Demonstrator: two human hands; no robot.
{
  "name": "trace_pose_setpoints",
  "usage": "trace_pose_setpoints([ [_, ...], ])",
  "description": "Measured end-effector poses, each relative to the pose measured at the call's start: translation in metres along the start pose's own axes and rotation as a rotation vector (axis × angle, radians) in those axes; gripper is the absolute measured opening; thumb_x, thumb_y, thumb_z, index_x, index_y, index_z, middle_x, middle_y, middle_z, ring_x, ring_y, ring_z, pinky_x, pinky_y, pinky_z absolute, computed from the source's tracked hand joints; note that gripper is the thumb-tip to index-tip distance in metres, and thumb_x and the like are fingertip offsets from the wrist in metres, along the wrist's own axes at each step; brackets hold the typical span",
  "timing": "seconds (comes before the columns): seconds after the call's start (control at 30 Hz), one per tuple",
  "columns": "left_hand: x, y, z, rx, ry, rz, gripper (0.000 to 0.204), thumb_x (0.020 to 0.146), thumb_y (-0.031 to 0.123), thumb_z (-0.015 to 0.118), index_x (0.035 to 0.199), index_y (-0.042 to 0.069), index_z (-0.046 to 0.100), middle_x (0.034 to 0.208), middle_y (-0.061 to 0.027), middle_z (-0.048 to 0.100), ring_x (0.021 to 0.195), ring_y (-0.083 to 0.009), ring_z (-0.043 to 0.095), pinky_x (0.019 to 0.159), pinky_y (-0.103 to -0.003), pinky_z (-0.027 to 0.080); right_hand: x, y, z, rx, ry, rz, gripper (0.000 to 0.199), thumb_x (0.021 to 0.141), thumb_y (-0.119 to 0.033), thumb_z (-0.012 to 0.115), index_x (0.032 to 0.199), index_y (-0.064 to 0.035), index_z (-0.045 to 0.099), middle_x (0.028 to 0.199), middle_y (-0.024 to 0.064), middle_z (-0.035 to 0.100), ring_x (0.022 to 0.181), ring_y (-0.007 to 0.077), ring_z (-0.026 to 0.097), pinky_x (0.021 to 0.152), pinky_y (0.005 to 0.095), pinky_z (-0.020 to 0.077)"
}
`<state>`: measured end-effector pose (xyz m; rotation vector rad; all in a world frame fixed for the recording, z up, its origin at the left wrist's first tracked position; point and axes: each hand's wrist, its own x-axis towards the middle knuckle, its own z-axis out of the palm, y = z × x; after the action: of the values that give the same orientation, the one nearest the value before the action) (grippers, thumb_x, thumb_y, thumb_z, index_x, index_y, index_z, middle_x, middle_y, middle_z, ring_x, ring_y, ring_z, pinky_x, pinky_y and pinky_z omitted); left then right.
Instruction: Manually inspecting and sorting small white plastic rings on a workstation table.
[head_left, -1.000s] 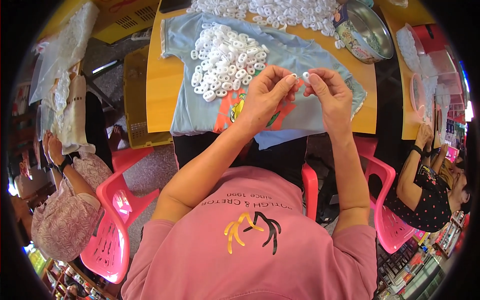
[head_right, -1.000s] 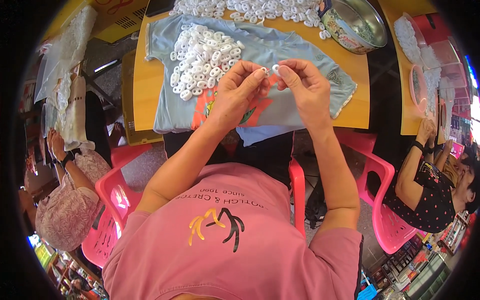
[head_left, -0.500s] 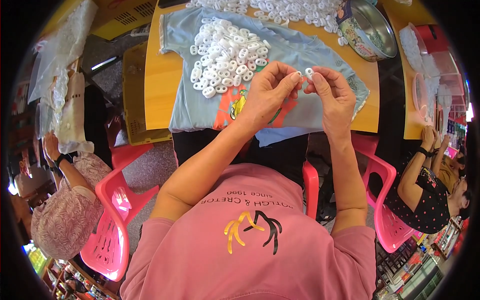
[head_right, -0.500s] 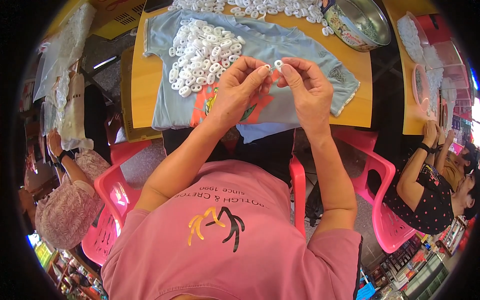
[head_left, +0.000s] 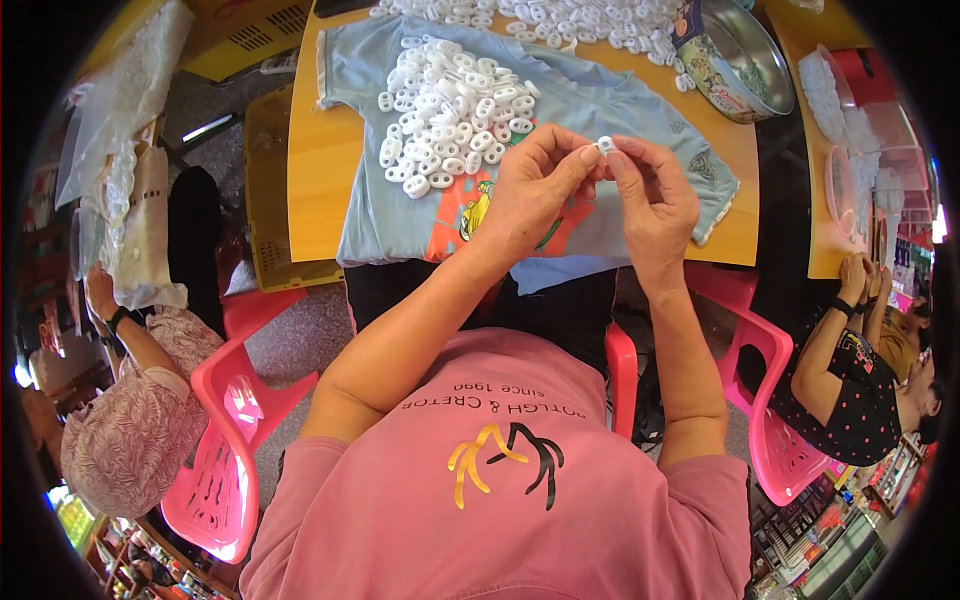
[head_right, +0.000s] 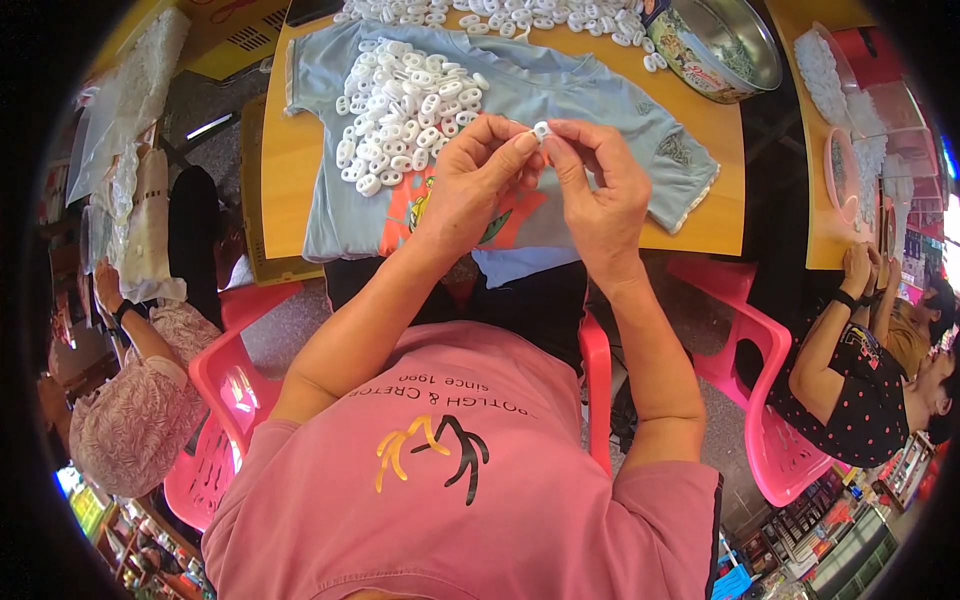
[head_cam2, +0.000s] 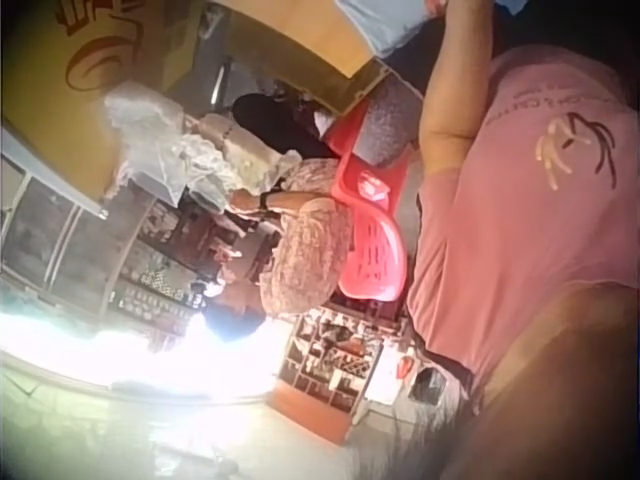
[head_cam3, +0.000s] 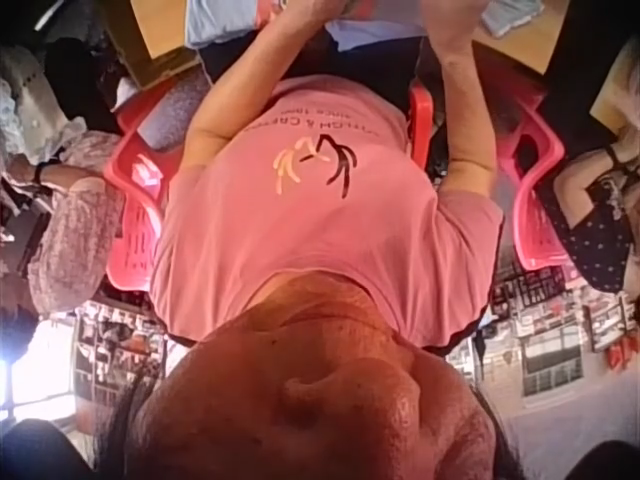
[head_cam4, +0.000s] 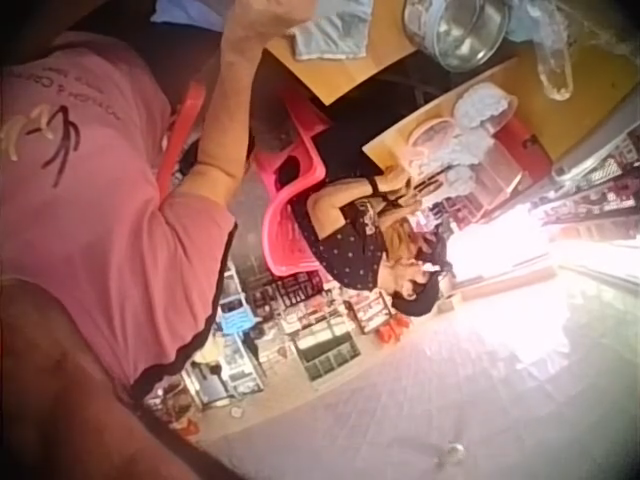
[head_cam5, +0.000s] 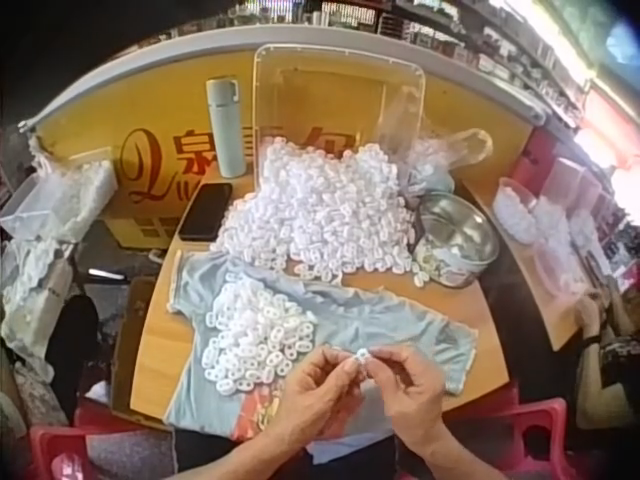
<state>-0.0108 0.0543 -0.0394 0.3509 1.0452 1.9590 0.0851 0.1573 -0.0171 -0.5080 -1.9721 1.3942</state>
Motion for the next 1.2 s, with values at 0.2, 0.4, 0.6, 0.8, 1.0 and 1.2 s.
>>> trace_pose_setpoints([
  [0.2, 0.003, -0.002, -0.002, -0.092, 0.006, -0.005, 0.015, 0.093, 0.015, 0.062, 0.095, 0.001, 0.059, 0.083, -0.0045, 0.064, 0.067, -0.0076, 0.058, 0.056, -0.02, 0.046, -0.002, 0.002, 0.008, 0.006, 0.043, -0.054, 0.014, 0.089, 0.0, 0.063, 0.103, 0.0021, 0.064, 0.095, 0.0058, 0.064, 0.085, 0.0103, 0.061, 0.076, 0.0229, 0.0502],
  [0.4, 0.004, -0.005, 0.0, -0.114, 0.044, 0.032, 0.014, 0.092, 0.015, 0.063, 0.095, 0.001, 0.06, 0.081, -0.0038, 0.064, 0.066, -0.0063, 0.056, 0.056, -0.019, 0.046, -0.004, 0.003, 0.019, 0.069, 0.1, -0.055, 0.013, 0.09, 0.0, 0.062, 0.103, 0.0022, 0.064, 0.098, 0.0054, 0.063, 0.086, 0.0102, 0.06, 0.078, 0.0229, 0.049],
  [0.6, -0.002, 0.002, 0.013, 0.015, 0.091, 0.066, 0.016, 0.094, 0.015, 0.06, 0.1, 0.0, 0.061, 0.08, -0.0019, 0.062, 0.065, -0.0049, 0.052, 0.056, -0.019, 0.042, -0.006, 0.005, 0.014, 0.281, 0.114, 0.2, 0.016, 0.092, -0.004, 0.061, 0.107, 0.0025, 0.061, 0.099, 0.0078, 0.064, 0.088, 0.0125, 0.062, 0.08, 0.025, 0.0507],
  [0.8, -0.013, 0.027, 0.028, 0.151, 0.026, 0.048, 0.026, 0.099, 0.022, 0.053, 0.109, 0.0, 0.062, 0.083, 0.0005, 0.061, 0.067, -0.0034, 0.047, 0.056, -0.018, 0.037, -0.003, -0.011, 0.006, 0.575, 0.13, 0.268, 0.018, 0.093, -0.005, 0.059, 0.109, 0.0015, 0.06, 0.099, 0.0087, 0.065, 0.088, 0.0142, 0.063, 0.083, 0.0278, 0.051],
  [1.0, -0.018, 0.029, 0.024, 0.313, -0.091, 0.273, 0.025, 0.099, 0.02, 0.052, 0.11, 0.0, 0.061, 0.105, -0.006, 0.054, 0.092, -0.0109, 0.053, 0.08, -0.025, 0.044, -0.008, -0.039, 0.007, 0.856, 0.055, 0.319, 0.03, 0.092, -0.002, 0.059, 0.121, 0.0016, 0.05, 0.104, 0.0102, 0.064, 0.09, 0.0159, 0.064, 0.08, 0.0277, 0.053],
  [1.2, -0.026, 0.03, 0.015, 0.175, -0.261, 0.187, 0.041, 0.099, 0.035, 0.049, 0.117, -0.001, 0.058, 0.125, -0.0101, 0.052, 0.119, -0.0208, 0.049, 0.098, -0.034, 0.041, -0.019, -0.054, 0.017, 0.935, -0.017, 0.38, 0.055, 0.094, -0.005, 0.056, 0.142, -0.0056, 0.028, 0.114, 0.0074, 0.061, 0.105, 0.0143, 0.059, 0.092, 0.031, 0.0476],
])
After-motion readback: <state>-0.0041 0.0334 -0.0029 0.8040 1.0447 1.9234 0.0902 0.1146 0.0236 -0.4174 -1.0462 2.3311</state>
